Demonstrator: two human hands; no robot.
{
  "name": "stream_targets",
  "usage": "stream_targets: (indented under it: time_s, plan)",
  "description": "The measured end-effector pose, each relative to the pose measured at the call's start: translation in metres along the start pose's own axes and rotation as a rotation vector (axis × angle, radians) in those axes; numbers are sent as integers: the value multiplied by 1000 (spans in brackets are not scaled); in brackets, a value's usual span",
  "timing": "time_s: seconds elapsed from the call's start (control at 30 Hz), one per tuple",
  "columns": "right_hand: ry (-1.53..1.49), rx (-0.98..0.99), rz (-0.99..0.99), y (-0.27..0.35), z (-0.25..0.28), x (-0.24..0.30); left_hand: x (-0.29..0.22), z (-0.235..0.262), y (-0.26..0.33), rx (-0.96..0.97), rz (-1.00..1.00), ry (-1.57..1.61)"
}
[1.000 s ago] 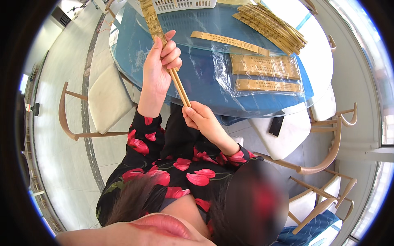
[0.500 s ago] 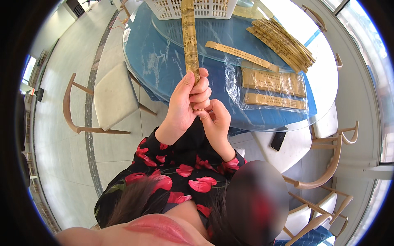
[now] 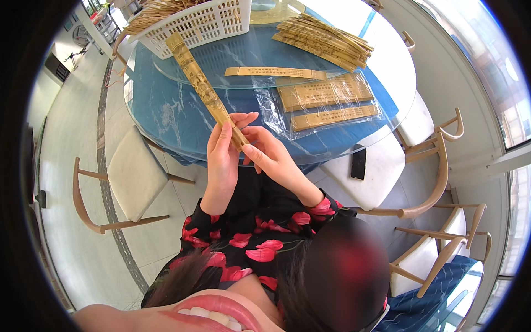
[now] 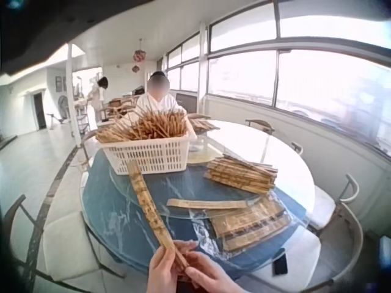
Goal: The person assembles thin bamboo strips by hand, inserting them into a flat bamboo frame and securing them with a thin stick. The person repeatedly picks up strips from a basket and a stack on the table, aligns them, and inserts them into the frame.
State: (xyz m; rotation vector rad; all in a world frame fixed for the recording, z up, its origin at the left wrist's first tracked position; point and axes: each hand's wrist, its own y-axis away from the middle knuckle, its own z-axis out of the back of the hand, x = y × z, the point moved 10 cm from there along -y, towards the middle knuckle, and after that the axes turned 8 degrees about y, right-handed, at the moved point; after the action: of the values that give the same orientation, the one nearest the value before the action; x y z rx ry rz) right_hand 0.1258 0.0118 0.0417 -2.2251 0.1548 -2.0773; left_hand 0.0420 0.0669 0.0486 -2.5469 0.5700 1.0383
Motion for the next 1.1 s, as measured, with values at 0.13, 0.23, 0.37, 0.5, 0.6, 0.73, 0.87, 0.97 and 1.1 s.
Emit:
stream_targets:
  time_s: [0.13,0.23,0.37,0.5,0.6,0.73,0.87,0.97,1.1]
  plan:
    - [-143,-87,-223,-11,24,-12,28,-10,-4,84,60,-13]
    - [-236,-216,-152,-25,74,4,37,1,-4,42,115,-190]
    - [122,-440,32,-73,206,45,35,19,-3,85,96,2]
    - [277,-562,-65,-105,333,50,40,9,-2,133,114,-1]
    - [755,-600,-136,-135,403,39,39,13,0,113,101,-26]
    - [1842,-927,-54,-125,377,88,37,13,0,107,96,-21]
    - [2050,-740,333,-143,298,77,38,14,2,119,88,-52]
    - [2202,-607,225,-163,291,37,38,10,3,145,88,-66]
    - [2191,-461,4,-194,330,19,37,9,4,156,87,-43]
